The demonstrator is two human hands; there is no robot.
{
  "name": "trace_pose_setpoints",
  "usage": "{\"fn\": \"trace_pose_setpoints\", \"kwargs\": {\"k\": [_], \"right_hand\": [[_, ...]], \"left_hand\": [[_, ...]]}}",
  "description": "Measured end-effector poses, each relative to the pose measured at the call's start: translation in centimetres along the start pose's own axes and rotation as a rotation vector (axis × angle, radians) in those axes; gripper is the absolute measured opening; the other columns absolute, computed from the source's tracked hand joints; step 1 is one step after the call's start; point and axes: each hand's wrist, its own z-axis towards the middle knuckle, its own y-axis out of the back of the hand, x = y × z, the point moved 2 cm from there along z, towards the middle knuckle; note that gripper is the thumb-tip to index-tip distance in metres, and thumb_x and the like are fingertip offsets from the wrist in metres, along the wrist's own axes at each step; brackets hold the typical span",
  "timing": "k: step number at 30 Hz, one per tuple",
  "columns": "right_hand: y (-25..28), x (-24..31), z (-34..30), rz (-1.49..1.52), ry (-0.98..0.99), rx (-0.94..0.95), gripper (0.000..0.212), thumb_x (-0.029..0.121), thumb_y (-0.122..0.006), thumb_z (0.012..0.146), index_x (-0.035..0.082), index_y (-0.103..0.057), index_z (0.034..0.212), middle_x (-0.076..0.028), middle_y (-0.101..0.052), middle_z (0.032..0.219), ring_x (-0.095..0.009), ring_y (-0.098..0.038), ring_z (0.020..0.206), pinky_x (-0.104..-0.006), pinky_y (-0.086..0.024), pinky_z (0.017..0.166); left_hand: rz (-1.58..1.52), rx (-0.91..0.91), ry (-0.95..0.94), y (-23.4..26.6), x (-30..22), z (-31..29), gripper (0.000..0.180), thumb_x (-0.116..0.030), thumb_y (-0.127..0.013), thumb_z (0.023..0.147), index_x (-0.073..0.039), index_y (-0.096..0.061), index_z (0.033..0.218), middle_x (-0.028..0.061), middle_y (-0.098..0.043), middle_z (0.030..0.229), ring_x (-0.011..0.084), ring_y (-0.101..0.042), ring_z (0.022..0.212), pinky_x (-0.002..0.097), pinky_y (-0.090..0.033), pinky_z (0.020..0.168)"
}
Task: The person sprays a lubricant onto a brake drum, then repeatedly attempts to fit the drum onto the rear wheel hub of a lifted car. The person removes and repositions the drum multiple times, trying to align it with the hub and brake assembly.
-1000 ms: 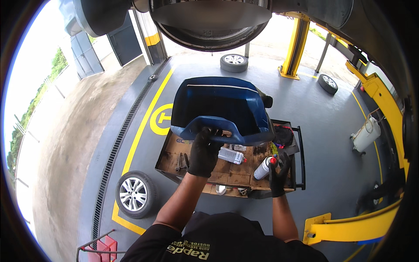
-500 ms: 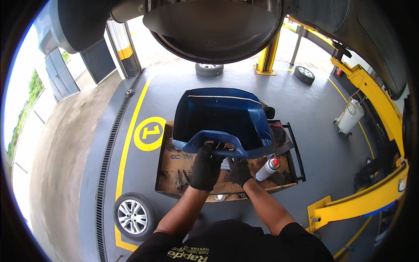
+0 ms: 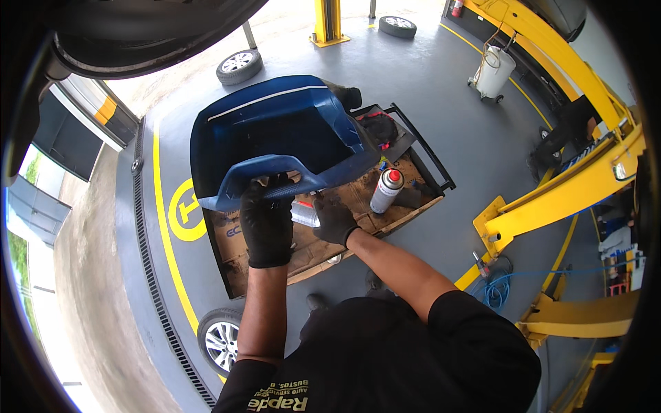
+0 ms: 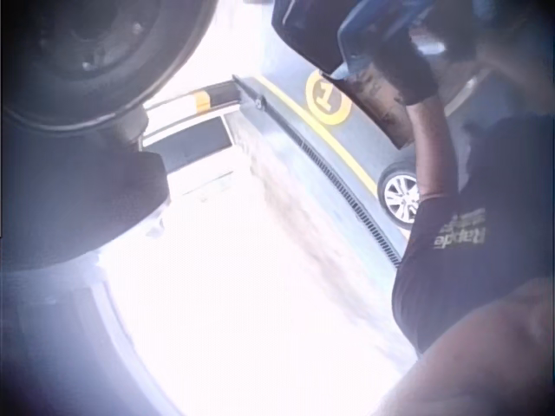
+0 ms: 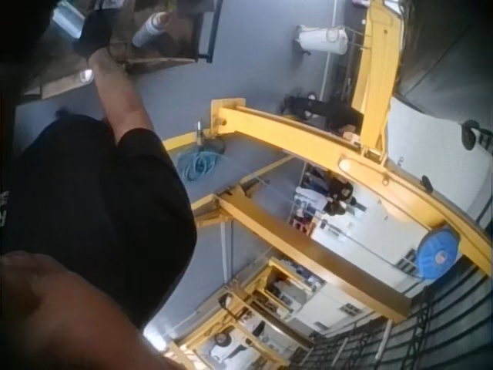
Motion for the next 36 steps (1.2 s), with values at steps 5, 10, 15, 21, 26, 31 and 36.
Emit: {"fn": "trace_pose_setpoints", "kwargs": {"k": [5, 10, 15, 21, 26, 31, 36], "right_hand": [[10.6, -3.8, -9.4, 0.212, -0.015, 0.15, 0.084, 0.045, -0.088, 0.074, 0.007, -0.056, 0.142, -0.021, -0.069, 0.121, -0.037, -0.07, 0.114, -0.0483, -0.055, 0.099], [26.6, -16.5, -21.4, 0.722, -0.278, 0.16, 0.086, 0.036, -0.096, 0.067, 0.006, -0.059, 0.139, -0.014, -0.069, 0.125, -0.033, -0.069, 0.114, -0.0458, -0.056, 0.102], [29.2, -26.9, -18.9, 0.473, -0.407, -0.243, 0.073, 0.032, -0.089, 0.08, 0.006, -0.054, 0.139, -0.017, -0.065, 0.13, -0.033, -0.066, 0.114, -0.0436, -0.057, 0.102], [17.7, -31.3, 1.9, 0.303, -0.194, -0.164, 0.07, 0.034, -0.089, 0.081, 0.002, -0.058, 0.135, -0.022, -0.072, 0.117, -0.039, -0.071, 0.108, -0.0459, -0.055, 0.091], [9.8, -30.4, 12.3, 0.174, 0.048, -0.001, 0.08, 0.038, -0.087, 0.084, 0.001, -0.054, 0.146, -0.024, -0.066, 0.138, -0.04, -0.064, 0.128, -0.0468, -0.051, 0.106], [7.8, -30.4, 14.6, 0.057, 0.039, -0.187, 0.082, 0.036, -0.083, 0.087, 0.002, -0.049, 0.153, -0.027, -0.059, 0.146, -0.041, -0.058, 0.135, -0.0473, -0.047, 0.113], [11.1, -32.3, 9.5, 0.403, 0.149, -0.554, 0.066, 0.03, -0.081, 0.09, 0.003, -0.056, 0.145, -0.025, -0.062, 0.139, -0.04, -0.06, 0.13, -0.0468, -0.048, 0.11]], "left_hand": [[0.066, -0.056, -0.102, 0.0, -0.4, -0.5, 0.035, -0.03, -0.069, 0.101, -0.007, -0.065, 0.127, 0.0166, -0.069, 0.129, 0.0327, -0.068, 0.123, 0.0476, -0.051, 0.111], [0.058, -0.116, -0.075, 1.9, 0.7, -2.4, 0.036, -0.029, -0.066, 0.102, -0.006, -0.063, 0.13, 0.0187, -0.067, 0.132, 0.0356, -0.066, 0.126, 0.0487, -0.054, 0.109], [-0.061, -0.138, -0.008, 6.8, 5.7, -4.0, 0.026, -0.025, -0.064, 0.103, -0.005, -0.067, 0.119, 0.0159, -0.072, 0.122, 0.0339, -0.071, 0.115, 0.044, -0.059, 0.101], [-0.139, -0.296, 0.059, 14.7, 14.1, -3.7, 0.024, -0.022, -0.058, 0.103, -0.005, -0.066, 0.118, 0.0153, -0.073, 0.121, 0.0334, -0.071, 0.115, 0.0456, -0.058, 0.102], [-0.116, -0.289, 0.036, 17.9, 18.7, -2.6, 0.029, -0.019, -0.05, 0.105, -0.001, -0.066, 0.122, 0.0159, -0.072, 0.121, 0.0319, -0.07, 0.116, 0.0466, -0.055, 0.108], [0.54, -0.184, -0.125, 19.2, 19.9, -1.2, 0.029, -0.017, -0.054, 0.105, -0.001, -0.066, 0.126, 0.0141, -0.073, 0.12, 0.0282, -0.071, 0.114, 0.0432, -0.058, 0.104], [0.422, -0.171, 0.261, 18.5, 18.1, -3.9, 0.029, -0.021, -0.054, 0.11, -0.004, -0.063, 0.131, 0.0136, -0.07, 0.124, 0.0285, -0.071, 0.117, 0.0439, -0.059, 0.102]]}}
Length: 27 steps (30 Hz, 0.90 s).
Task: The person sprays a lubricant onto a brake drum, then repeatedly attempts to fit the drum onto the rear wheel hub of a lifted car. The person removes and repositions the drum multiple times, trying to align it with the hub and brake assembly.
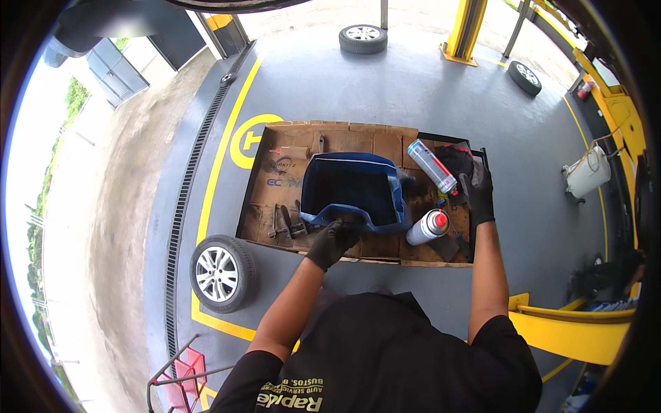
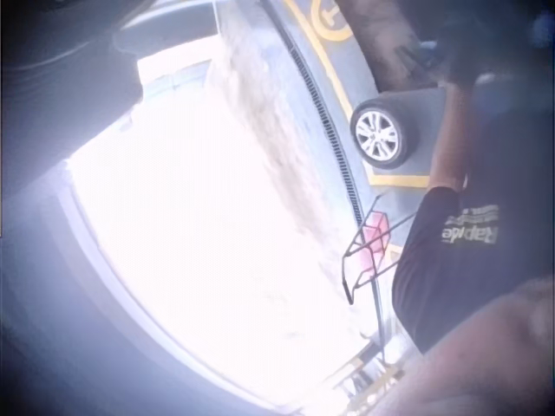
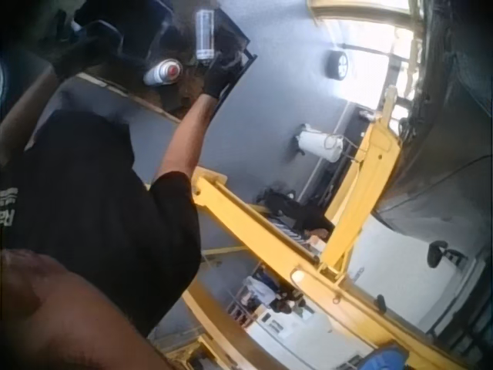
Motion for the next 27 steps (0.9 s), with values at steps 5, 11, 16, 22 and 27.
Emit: {"fn": "trace_pose_setpoints", "kwargs": {"k": [5, 11, 16, 22, 27], "right_hand": [[8.9, 1.8, -8.0, 0.263, -0.527, -0.145, 0.049, 0.02, -0.074, 0.1, 0.003, -0.057, 0.143, -0.013, -0.065, 0.132, -0.025, -0.063, 0.123, -0.0381, -0.051, 0.107], [15.7, 11.4, -7.3, 0.398, -0.451, -0.21, 0.048, 0.017, -0.07, 0.101, 0.003, -0.055, 0.145, -0.008, -0.063, 0.13, -0.017, -0.059, 0.121, -0.0327, -0.051, 0.102], [15.1, 31.5, 2.3, 0.365, 0.052, -0.244, 0.056, 0.016, -0.071, 0.097, 0.005, -0.053, 0.149, -0.011, -0.063, 0.136, -0.021, -0.06, 0.127, -0.0382, -0.046, 0.107], [12.3, 52.4, 18.5, 0.609, 0.386, -0.352, 0.056, 0.029, -0.062, 0.107, 0.009, -0.045, 0.157, -0.016, -0.048, 0.156, -0.027, -0.051, 0.143, -0.0392, -0.045, 0.115], [10.6, 54.4, 25.4, 0.374, 0.55, -0.532, 0.052, 0.044, -0.049, 0.113, 0.008, -0.056, 0.148, -0.013, -0.064, 0.138, -0.027, -0.062, 0.127, -0.0369, -0.046, 0.111]], "left_hand": [[-0.068, 0.09, 0.226, 2.1, -8.3, -8.5, 0.041, -0.03, -0.058, 0.11, -0.001, -0.058, 0.139, 0.0188, -0.067, 0.132, 0.0308, -0.07, 0.119, 0.0488, -0.059, 0.101], [0.582, -0.193, -0.402, 6.5, -31.3, -10.6, 0.04, -0.025, -0.06, 0.107, -0.001, -0.061, 0.139, 0.0124, -0.068, 0.133, 0.0241, -0.07, 0.119, 0.0382, -0.056, 0.1], [0.561, -0.098, -1.294, -4.5, -51.4, -11.3, 0.039, -0.02, -0.063, 0.106, -0.003, -0.061, 0.141, 0.0119, -0.065, 0.138, 0.0225, -0.062, 0.129, 0.0368, -0.051, 0.106], [0.444, 0.118, -1.57, -18.0, -62.5, -9.2, 0.041, -0.033, -0.058, 0.11, 0.001, -0.065, 0.133, 0.0131, -0.071, 0.122, 0.0198, -0.066, 0.108, 0.0309, -0.051, 0.093], [0.372, 0.083, -1.439, -18.6, -63.5, -7.2, 0.051, -0.043, -0.066, 0.106, -0.001, -0.067, 0.137, 0.01, -0.074, 0.12, 0.0185, -0.069, 0.108, 0.0306, -0.054, 0.096]]}}
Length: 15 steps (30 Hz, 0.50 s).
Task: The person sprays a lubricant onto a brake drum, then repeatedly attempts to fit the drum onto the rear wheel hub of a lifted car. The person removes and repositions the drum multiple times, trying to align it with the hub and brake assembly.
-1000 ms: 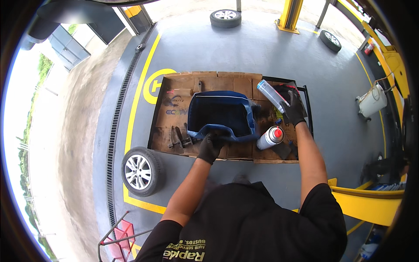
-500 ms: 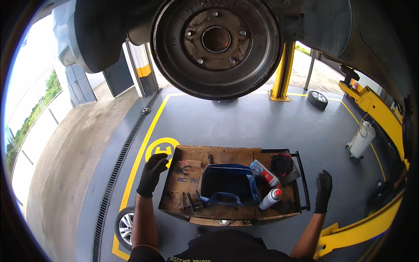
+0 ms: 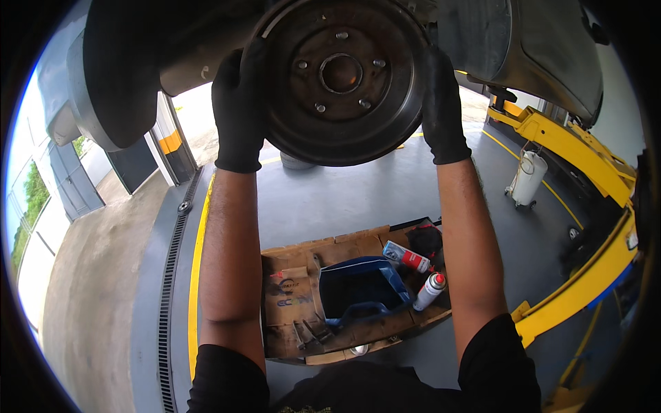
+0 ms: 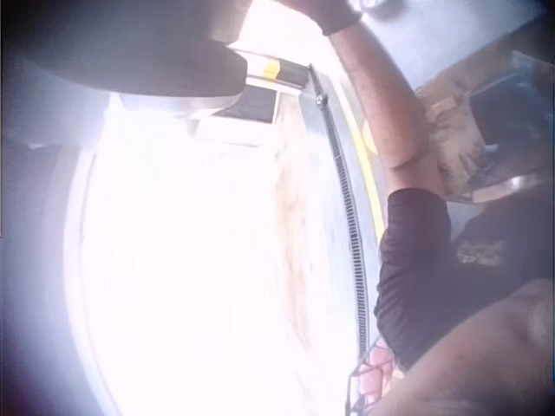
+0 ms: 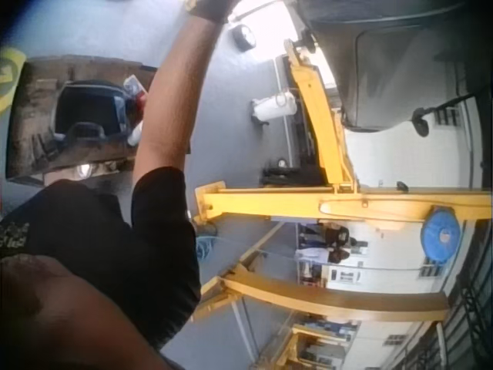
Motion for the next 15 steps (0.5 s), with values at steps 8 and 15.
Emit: {"fn": "trace_pose_setpoints", "kwargs": {"k": [8, 15], "right_hand": [[-0.1, -0.5, 0.8, 0.515, -0.205, -0.003, 0.05, 0.045, -0.055, 0.111, 0.006, -0.062, 0.141, -0.008, -0.068, 0.131, -0.018, -0.064, 0.119, -0.0338, -0.049, 0.104], [-0.1, -0.5, 1.6, 0.161, 0.088, 0.037, 0.048, 0.036, -0.043, 0.116, 0.0, -0.059, 0.143, -0.015, -0.063, 0.142, -0.027, -0.06, 0.131, -0.0387, -0.044, 0.113]], "left_hand": [[0.179, -0.085, -0.121, -0.6, -0.8, -1.2, 0.05, -0.043, -0.055, 0.11, 0.004, -0.07, 0.119, 0.0165, -0.076, 0.101, 0.0226, -0.07, 0.09, 0.0349, -0.054, 0.083], [0.075, -0.125, -0.121, -0.7, -0.3, -1.7, 0.052, -0.045, -0.053, 0.111, 0.004, -0.071, 0.116, 0.0152, -0.076, 0.096, 0.022, -0.07, 0.086, 0.0351, -0.053, 0.08]]}}
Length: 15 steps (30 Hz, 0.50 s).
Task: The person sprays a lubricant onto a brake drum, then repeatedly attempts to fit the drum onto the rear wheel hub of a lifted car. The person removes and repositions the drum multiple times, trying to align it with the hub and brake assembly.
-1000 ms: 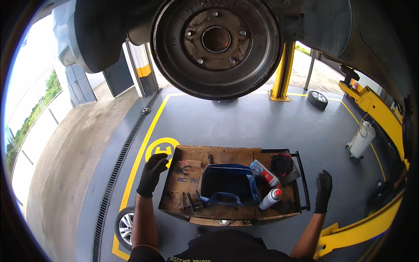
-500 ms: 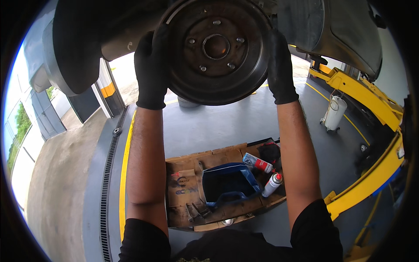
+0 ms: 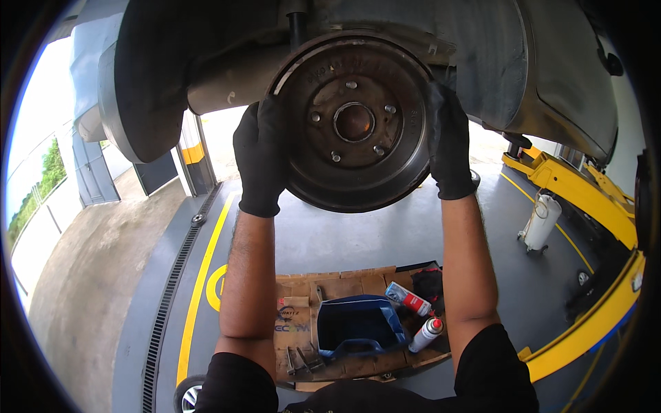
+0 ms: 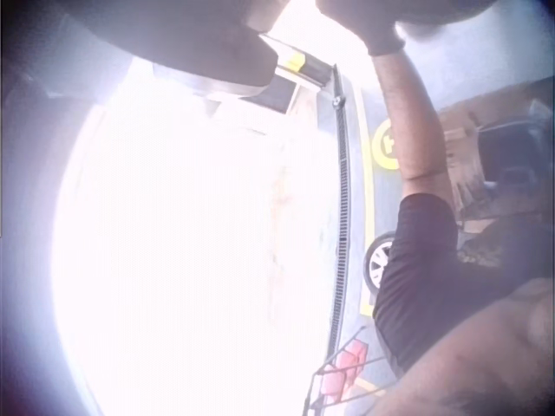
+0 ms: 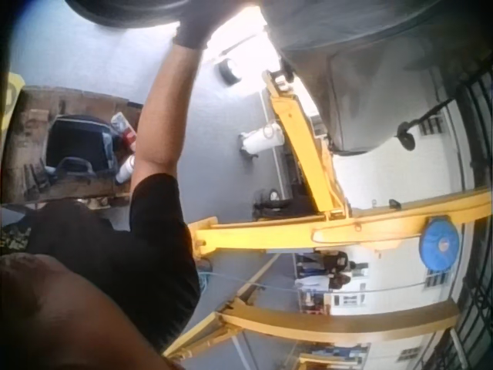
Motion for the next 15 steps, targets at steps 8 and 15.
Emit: {"fn": "trace_pose_setpoints", "kwargs": {"k": [8, 15], "right_hand": [[0.1, -1.3, 0.0, -0.272, 0.117, -0.077, 0.048, 0.044, -0.046, 0.114, 0.003, -0.063, 0.132, -0.018, -0.069, 0.125, -0.036, -0.064, 0.117, -0.0419, -0.048, 0.103], [-1.0, -1.5, -2.6, -0.345, 0.076, -0.153, 0.041, 0.029, -0.048, 0.114, 0.003, -0.058, 0.143, -0.02, -0.062, 0.138, -0.038, -0.061, 0.126, -0.0412, -0.048, 0.107]], "left_hand": [[0.32, -0.087, -0.063, -0.4, -1.5, -0.5, 0.049, -0.043, -0.057, 0.109, 0.004, -0.073, 0.114, 0.0172, -0.077, 0.093, 0.0255, -0.073, 0.086, 0.0369, -0.055, 0.08], [0.164, 0.085, -0.108, 0.1, -2.4, 2.0, 0.043, -0.038, -0.063, 0.107, 0.002, -0.074, 0.116, 0.0182, -0.079, 0.1, 0.025, -0.075, 0.091, 0.0347, -0.056, 0.084]]}}
